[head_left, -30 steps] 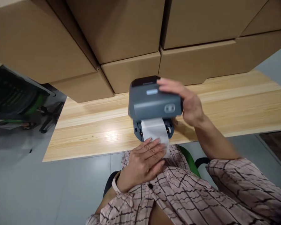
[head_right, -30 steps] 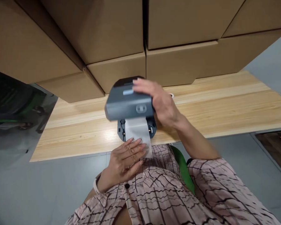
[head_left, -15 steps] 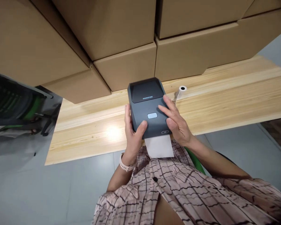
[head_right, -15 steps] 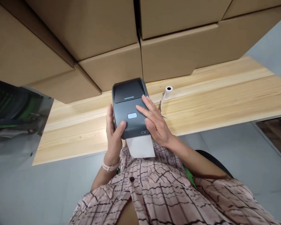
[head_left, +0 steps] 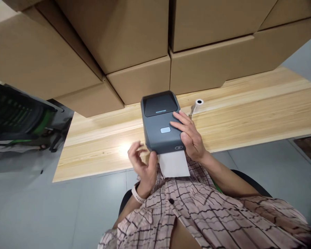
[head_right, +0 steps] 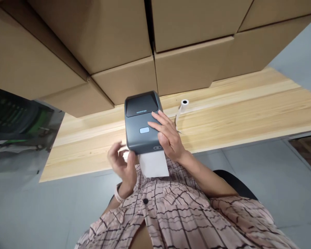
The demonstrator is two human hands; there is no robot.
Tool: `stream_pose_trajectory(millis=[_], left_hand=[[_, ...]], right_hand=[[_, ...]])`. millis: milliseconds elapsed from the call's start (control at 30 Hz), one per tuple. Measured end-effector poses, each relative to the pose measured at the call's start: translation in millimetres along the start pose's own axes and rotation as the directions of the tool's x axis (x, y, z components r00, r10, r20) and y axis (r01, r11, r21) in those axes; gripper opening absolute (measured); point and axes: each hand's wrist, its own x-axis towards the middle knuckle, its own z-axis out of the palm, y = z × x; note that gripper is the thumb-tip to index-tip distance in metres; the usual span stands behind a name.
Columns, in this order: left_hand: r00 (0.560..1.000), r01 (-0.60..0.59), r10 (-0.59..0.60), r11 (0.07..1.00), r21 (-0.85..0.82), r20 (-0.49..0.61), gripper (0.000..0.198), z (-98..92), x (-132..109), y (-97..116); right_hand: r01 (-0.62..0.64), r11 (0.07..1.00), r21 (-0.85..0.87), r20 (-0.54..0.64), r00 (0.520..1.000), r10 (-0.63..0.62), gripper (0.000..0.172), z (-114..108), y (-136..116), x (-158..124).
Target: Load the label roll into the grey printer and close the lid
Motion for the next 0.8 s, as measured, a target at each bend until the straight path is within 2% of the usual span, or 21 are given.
stream_pose_trajectory(millis=[33, 67, 100, 133, 167, 200, 233, 267, 300, 367, 533, 633, 667, 700, 733, 800], left_hand=[[1.000, 0.023, -0.023, 1.000, -0.005, -0.014, 0.024, -6.0, -9.4, -1.9], [0.991, 0.118, -0.116, 0.993, -0.016, 0.071, 0.026, -11.5, -17.3, -2.7], [0.948, 0.261, -0.250, 0.965, -0.029, 0.199, 0.036, -16.0, -22.8, -2.3], [0.850, 0.428, -0.391, 0.903, -0.030, 0.354, 0.043, -19.2, -25.8, -0.6], [0.708, 0.585, -0.503, 0.811, -0.011, 0.495, 0.048, -20.7, -26.1, 2.3], [0.567, 0.703, -0.571, 0.711, 0.013, 0.594, 0.051, -20.8, -24.2, 6.1], [0.459, 0.781, -0.602, 0.624, 0.026, 0.653, 0.053, -19.7, -20.8, 10.6], [0.389, 0.827, -0.613, 0.561, 0.031, 0.688, 0.055, -18.1, -16.5, 15.3], [0.356, 0.850, -0.614, 0.525, 0.029, 0.704, 0.057, -16.3, -11.9, 19.8], [0.355, 0.859, -0.603, 0.513, 0.006, 0.714, 0.058, -14.2, -4.6, 26.4], [0.361, 0.822, -0.570, 0.569, 0.038, 0.738, 0.052, -19.1, -5.0, 26.1], [0.396, 0.802, -0.577, 0.596, 0.037, 0.714, 0.048, -23.3, -10.0, 24.9], [0.422, 0.788, -0.576, 0.615, 0.031, 0.700, 0.049, -24.2, -10.7, 25.3], [0.466, 0.761, -0.570, 0.648, 0.022, 0.677, 0.052, -24.7, -10.5, 25.8], [0.536, 0.714, -0.555, 0.700, 0.009, 0.636, 0.057, -24.7, -9.6, 26.1], [0.743, 0.553, -0.473, 0.833, -0.036, 0.473, 0.066, -23.3, -6.1, 24.7]], right_hand=[[0.001, 1.000, 0.002, -0.008, 1.000, -0.001, 0.048, 0.3, 0.6, 0.3], [-0.002, 1.000, 0.004, -0.017, 1.000, 0.002, 0.047, 0.8, 1.1, 0.4], [-0.003, 1.000, 0.004, -0.025, 1.000, 0.003, 0.047, 1.4, 1.6, 0.3], [0.000, 1.000, 0.001, -0.031, 1.000, 0.000, 0.046, 2.0, 2.1, 0.2], [0.006, 1.000, -0.005, -0.035, 0.999, -0.006, 0.044, 2.6, 2.7, 0.0], [0.016, 1.000, -0.015, -0.036, 0.999, -0.016, 0.043, 3.0, 3.4, -0.2], [0.027, 0.999, -0.026, -0.033, 0.999, -0.028, 0.042, 3.2, 4.1, -0.3], [0.040, 0.998, -0.038, -0.027, 0.999, -0.041, 0.042, 3.0, 4.9, -0.4], [0.050, 0.997, -0.051, -0.017, 0.999, -0.050, 0.042, 2.3, 5.6, -0.4], [0.059, 0.995, -0.081, 0.009, 0.998, -0.059, 0.042, -0.5, 6.8, -0.4], [0.078, 0.968, -0.237, 0.143, 0.989, -0.045, 0.047, -15.8, 3.8, 4.8], [0.125, 0.935, -0.331, 0.246, 0.968, -0.042, 0.047, -25.9, -2.5, 16.3], [0.153, 0.926, -0.344, 0.276, 0.960, -0.056, 0.046, -28.5, -4.5, 21.6], [0.181, 0.919, -0.349, 0.305, 0.950, -0.072, 0.044, -30.4, -6.1, 27.2], [0.209, 0.914, -0.347, 0.336, 0.938, -0.087, 0.044, -31.7, -7.4, 32.5], [0.246, 0.909, -0.337, 0.389, 0.915, -0.104, 0.043, -32.2, -8.1, 40.4]])
